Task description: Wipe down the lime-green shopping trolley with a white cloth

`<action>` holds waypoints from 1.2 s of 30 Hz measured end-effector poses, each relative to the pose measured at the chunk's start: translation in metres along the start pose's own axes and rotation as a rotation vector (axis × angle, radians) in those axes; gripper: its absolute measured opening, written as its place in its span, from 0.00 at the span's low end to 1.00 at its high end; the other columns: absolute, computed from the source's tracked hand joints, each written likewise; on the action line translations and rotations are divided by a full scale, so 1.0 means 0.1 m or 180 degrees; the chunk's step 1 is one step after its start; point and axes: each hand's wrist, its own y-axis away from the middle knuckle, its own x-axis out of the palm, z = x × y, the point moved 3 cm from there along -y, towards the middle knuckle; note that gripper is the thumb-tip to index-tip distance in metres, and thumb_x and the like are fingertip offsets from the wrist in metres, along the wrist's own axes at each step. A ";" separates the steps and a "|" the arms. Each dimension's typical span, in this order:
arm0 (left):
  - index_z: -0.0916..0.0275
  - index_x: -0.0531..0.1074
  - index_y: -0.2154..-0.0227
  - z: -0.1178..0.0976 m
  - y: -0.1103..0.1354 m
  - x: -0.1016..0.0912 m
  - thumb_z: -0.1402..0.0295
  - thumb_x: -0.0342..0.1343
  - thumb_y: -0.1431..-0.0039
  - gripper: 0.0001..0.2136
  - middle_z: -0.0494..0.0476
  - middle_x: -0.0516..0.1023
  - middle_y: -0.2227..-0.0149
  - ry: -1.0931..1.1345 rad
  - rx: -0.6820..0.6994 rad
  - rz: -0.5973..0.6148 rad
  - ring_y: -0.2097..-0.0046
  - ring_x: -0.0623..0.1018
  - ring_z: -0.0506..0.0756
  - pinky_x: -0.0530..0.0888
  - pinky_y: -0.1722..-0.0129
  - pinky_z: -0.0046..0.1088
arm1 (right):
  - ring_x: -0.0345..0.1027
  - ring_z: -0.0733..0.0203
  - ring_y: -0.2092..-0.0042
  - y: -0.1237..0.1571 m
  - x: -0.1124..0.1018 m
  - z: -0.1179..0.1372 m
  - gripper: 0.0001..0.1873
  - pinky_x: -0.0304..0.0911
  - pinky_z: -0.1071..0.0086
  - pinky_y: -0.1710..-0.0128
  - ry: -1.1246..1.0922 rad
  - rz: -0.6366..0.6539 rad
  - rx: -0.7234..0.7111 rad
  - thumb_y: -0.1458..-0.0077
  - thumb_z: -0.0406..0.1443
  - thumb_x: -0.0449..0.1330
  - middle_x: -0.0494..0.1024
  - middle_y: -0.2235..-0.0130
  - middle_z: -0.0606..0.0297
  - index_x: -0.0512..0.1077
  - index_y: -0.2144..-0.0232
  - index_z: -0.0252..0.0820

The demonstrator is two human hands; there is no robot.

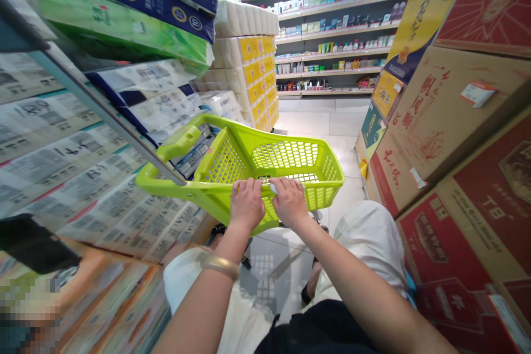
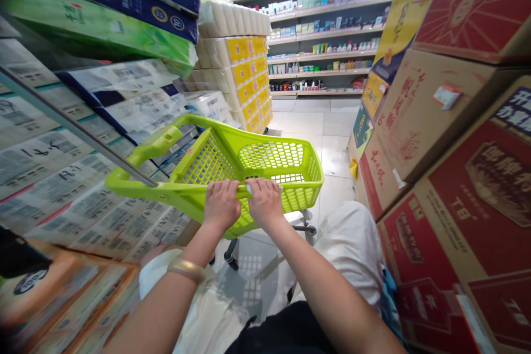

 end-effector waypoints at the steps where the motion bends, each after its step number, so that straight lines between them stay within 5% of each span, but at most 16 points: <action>1: 0.60 0.69 0.58 0.02 -0.01 -0.01 0.75 0.51 0.49 0.14 0.62 0.74 0.60 -0.0029 -0.0005 0.0005 0.53 0.71 0.63 0.61 0.45 0.43 | 0.64 0.54 0.53 0.02 -0.03 -0.08 0.23 0.52 0.62 0.48 0.0051 -0.0020 0.0001 0.50 0.27 0.56 0.75 0.55 0.60 0.69 0.51 0.44; 7: 0.63 0.69 0.60 -0.01 -0.06 -0.03 0.73 0.52 0.50 0.12 0.63 0.73 0.60 -0.0211 -0.0205 0.0033 0.53 0.71 0.64 0.59 0.42 0.44 | 0.63 0.52 0.53 0.08 -0.10 -0.35 0.20 0.51 0.60 0.48 0.0187 -0.0318 0.0492 0.51 0.27 0.56 0.76 0.57 0.59 0.72 0.54 0.42; 10: 0.65 0.69 0.59 -0.07 -0.06 -0.02 0.72 0.53 0.50 0.13 0.65 0.73 0.60 -0.0298 -0.0338 0.0045 0.52 0.70 0.65 0.57 0.40 0.46 | 0.63 0.52 0.54 0.02 0.00 -0.13 0.19 0.50 0.59 0.48 0.0074 -0.0317 0.0677 0.50 0.27 0.56 0.76 0.58 0.59 0.72 0.55 0.42; 15: 0.62 0.68 0.59 -0.08 -0.03 -0.01 0.69 0.53 0.46 0.11 0.64 0.73 0.60 -0.0277 -0.0304 0.0063 0.52 0.71 0.64 0.57 0.39 0.46 | 0.64 0.55 0.52 -0.05 0.13 0.21 0.20 0.51 0.62 0.49 -0.0167 -0.0074 0.0270 0.48 0.26 0.55 0.76 0.55 0.60 0.71 0.52 0.44; 24: 0.64 0.68 0.56 -0.04 -0.02 0.00 0.73 0.50 0.48 0.15 0.64 0.72 0.57 -0.0375 -0.0340 0.0310 0.49 0.70 0.63 0.52 0.37 0.45 | 0.63 0.54 0.52 0.18 -0.13 -0.38 0.22 0.50 0.62 0.47 0.0189 -0.0287 0.0283 0.50 0.26 0.55 0.75 0.55 0.60 0.71 0.52 0.43; 29: 0.66 0.67 0.56 -0.10 -0.02 0.02 0.73 0.50 0.49 0.16 0.66 0.71 0.56 -0.0336 -0.0460 0.0275 0.48 0.69 0.65 0.51 0.37 0.48 | 0.62 0.52 0.52 0.17 -0.09 -0.29 0.21 0.49 0.59 0.46 0.0162 -0.0471 0.0589 0.51 0.26 0.55 0.75 0.56 0.59 0.71 0.54 0.42; 36: 0.65 0.67 0.58 0.04 -0.05 0.05 0.73 0.50 0.50 0.15 0.66 0.73 0.57 -0.0459 -0.0309 0.0283 0.48 0.70 0.64 0.53 0.37 0.47 | 0.63 0.54 0.52 0.13 -0.06 -0.27 0.23 0.50 0.62 0.47 0.0180 -0.0133 0.0218 0.50 0.26 0.55 0.75 0.54 0.60 0.70 0.51 0.44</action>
